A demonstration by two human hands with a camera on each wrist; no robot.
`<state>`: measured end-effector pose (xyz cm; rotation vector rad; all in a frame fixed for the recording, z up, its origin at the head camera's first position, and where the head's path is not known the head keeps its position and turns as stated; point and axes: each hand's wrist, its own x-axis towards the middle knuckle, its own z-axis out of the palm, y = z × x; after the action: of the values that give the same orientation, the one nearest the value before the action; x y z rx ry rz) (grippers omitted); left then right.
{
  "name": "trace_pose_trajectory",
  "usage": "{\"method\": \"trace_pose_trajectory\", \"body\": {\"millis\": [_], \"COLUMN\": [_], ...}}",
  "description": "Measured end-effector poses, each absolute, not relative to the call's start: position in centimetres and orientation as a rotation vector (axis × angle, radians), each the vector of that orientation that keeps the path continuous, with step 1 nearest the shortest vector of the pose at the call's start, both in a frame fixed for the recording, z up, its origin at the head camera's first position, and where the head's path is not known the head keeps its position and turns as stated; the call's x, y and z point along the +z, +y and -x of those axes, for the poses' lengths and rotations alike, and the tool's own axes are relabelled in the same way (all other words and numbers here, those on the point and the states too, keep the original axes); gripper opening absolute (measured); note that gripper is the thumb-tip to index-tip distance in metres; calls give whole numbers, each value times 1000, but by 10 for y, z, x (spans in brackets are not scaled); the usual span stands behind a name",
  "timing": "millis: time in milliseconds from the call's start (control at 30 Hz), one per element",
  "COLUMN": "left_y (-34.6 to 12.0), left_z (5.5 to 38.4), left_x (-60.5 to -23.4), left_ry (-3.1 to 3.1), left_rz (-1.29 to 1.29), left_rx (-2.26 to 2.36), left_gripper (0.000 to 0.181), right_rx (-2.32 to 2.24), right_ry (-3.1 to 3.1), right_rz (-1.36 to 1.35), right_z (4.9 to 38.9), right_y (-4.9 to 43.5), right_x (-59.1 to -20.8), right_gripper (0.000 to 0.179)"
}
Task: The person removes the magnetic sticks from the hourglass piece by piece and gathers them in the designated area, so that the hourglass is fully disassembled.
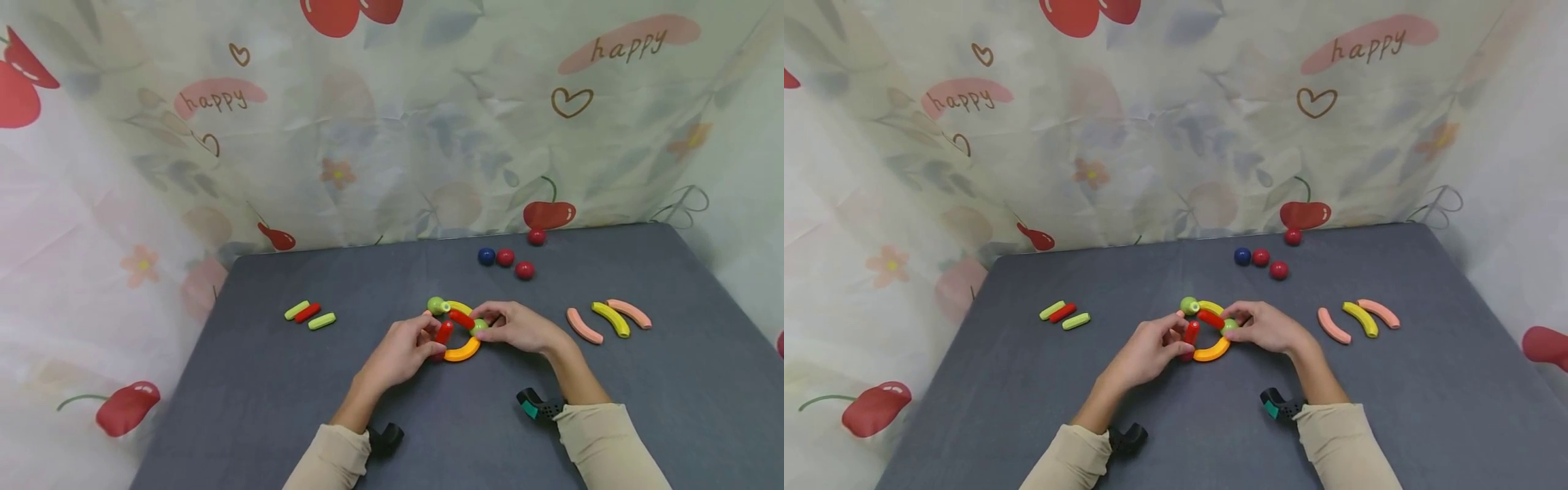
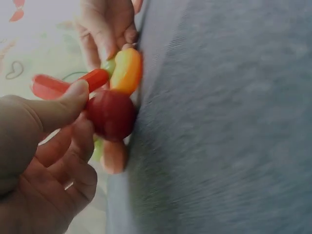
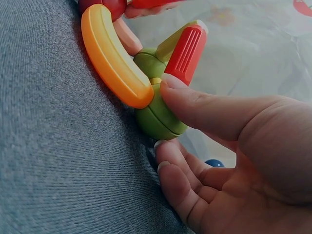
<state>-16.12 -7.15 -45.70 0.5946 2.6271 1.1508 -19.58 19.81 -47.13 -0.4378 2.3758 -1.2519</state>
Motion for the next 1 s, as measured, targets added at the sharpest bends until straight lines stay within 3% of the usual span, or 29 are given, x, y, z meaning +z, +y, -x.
{"method": "trace_pose_trajectory", "body": {"millis": [233, 467, 600, 833, 1000], "left_y": [-122, -195, -213, -200, -149], "left_z": [185, 234, 244, 245, 230], "left_x": [-435, -440, -444, -444, -441], "left_ry": [2847, 3146, 3121, 3105, 3069], "left_rz": [-355, 30, 97, 61, -222], "left_rx": [1168, 591, 450, 493, 776], "left_gripper": [26, 28, 27, 30, 35], "right_rx": [-1237, -1238, -1243, -1234, -1241], "right_ry": [2381, 2367, 2362, 2363, 2361], "right_rz": [467, 462, 461, 460, 437], "right_z": [197, 197, 197, 197, 196], "right_y": [198, 200, 199, 201, 199], "right_x": [-471, -470, -472, -471, -473], "right_gripper": [39, 41, 41, 41, 40]}}
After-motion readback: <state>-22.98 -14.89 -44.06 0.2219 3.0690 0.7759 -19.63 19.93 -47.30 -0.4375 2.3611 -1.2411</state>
